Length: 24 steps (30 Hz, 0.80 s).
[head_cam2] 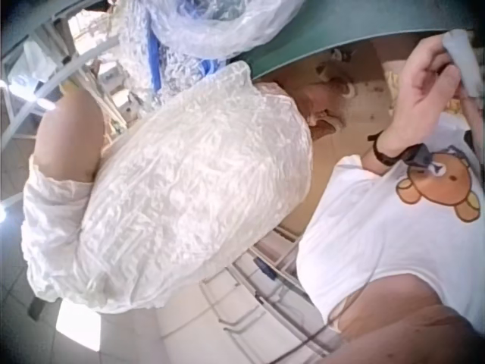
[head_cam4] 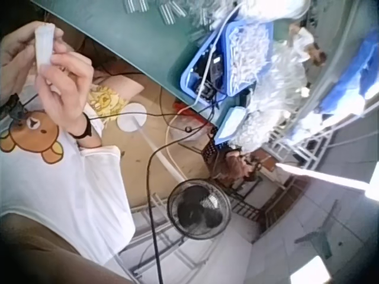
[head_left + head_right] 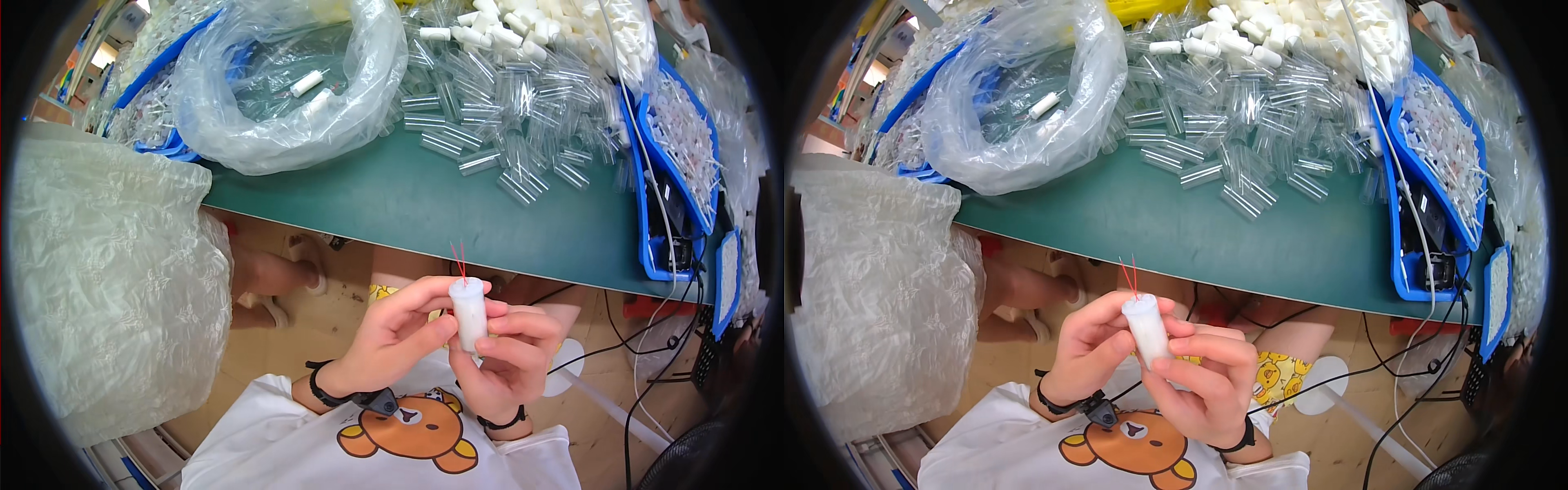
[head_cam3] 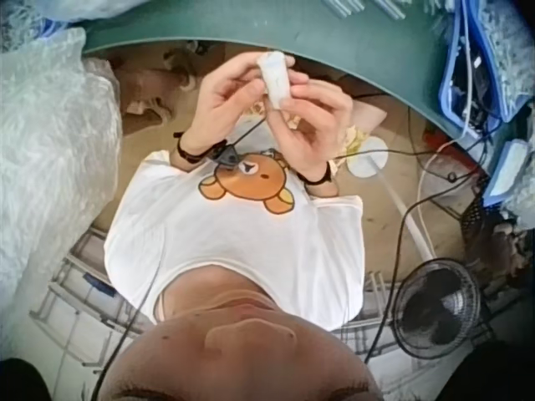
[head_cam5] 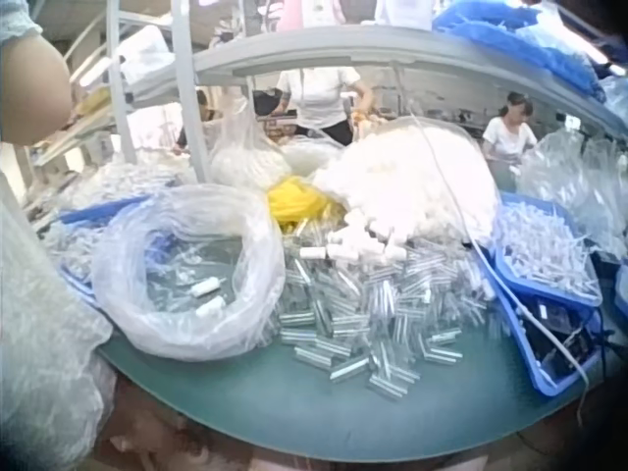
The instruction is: The person assembles small white plastic components by inserting a red wire into a white cap and then placing the assembly into a clear plastic tube. The person uses tweezers to adjust the wire inside the cap. The completed units are placed into a blue tray on the table.
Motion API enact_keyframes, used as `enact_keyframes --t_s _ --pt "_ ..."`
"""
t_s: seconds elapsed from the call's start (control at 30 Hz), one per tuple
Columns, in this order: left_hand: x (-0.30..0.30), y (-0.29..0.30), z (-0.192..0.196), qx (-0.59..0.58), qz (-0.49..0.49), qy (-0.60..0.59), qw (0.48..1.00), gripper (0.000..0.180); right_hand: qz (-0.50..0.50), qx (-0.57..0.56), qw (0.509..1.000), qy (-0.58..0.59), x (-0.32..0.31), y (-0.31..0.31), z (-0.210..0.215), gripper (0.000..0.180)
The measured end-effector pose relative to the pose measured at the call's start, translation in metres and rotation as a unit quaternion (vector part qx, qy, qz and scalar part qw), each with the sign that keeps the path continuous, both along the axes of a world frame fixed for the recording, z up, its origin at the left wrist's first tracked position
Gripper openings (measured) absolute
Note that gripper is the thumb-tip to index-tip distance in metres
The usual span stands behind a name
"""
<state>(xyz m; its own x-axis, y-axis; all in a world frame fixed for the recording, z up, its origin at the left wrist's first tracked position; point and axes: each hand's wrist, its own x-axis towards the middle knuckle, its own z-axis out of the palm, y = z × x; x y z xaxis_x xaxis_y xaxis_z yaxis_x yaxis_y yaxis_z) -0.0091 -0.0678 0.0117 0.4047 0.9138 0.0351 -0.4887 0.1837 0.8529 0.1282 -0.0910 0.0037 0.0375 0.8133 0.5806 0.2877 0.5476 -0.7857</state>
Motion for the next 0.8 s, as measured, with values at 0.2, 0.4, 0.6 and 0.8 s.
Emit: enact_keyframes --t_s 0.2,0.4,0.6,0.8 --pt "-0.015 0.014 0.0 -0.057 0.052 -0.001 0.997 0.042 0.03 -0.017 0.999 -0.029 -0.016 0.015 0.005 0.056" --pt "-0.068 0.049 0.0 -0.038 0.232 -0.057 0.97 0.042 0.087 -0.095 0.988 -0.082 -0.01 0.015 0.007 0.061" --pt "-0.102 0.075 -0.004 0.04 0.268 -0.021 0.962 0.02 0.149 -0.135 0.971 -0.128 -0.015 0.015 0.015 0.036" --pt "-0.117 0.087 0.01 0.02 0.239 -0.066 0.969 0.023 0.179 -0.123 0.961 -0.173 -0.016 0.015 0.022 0.028"
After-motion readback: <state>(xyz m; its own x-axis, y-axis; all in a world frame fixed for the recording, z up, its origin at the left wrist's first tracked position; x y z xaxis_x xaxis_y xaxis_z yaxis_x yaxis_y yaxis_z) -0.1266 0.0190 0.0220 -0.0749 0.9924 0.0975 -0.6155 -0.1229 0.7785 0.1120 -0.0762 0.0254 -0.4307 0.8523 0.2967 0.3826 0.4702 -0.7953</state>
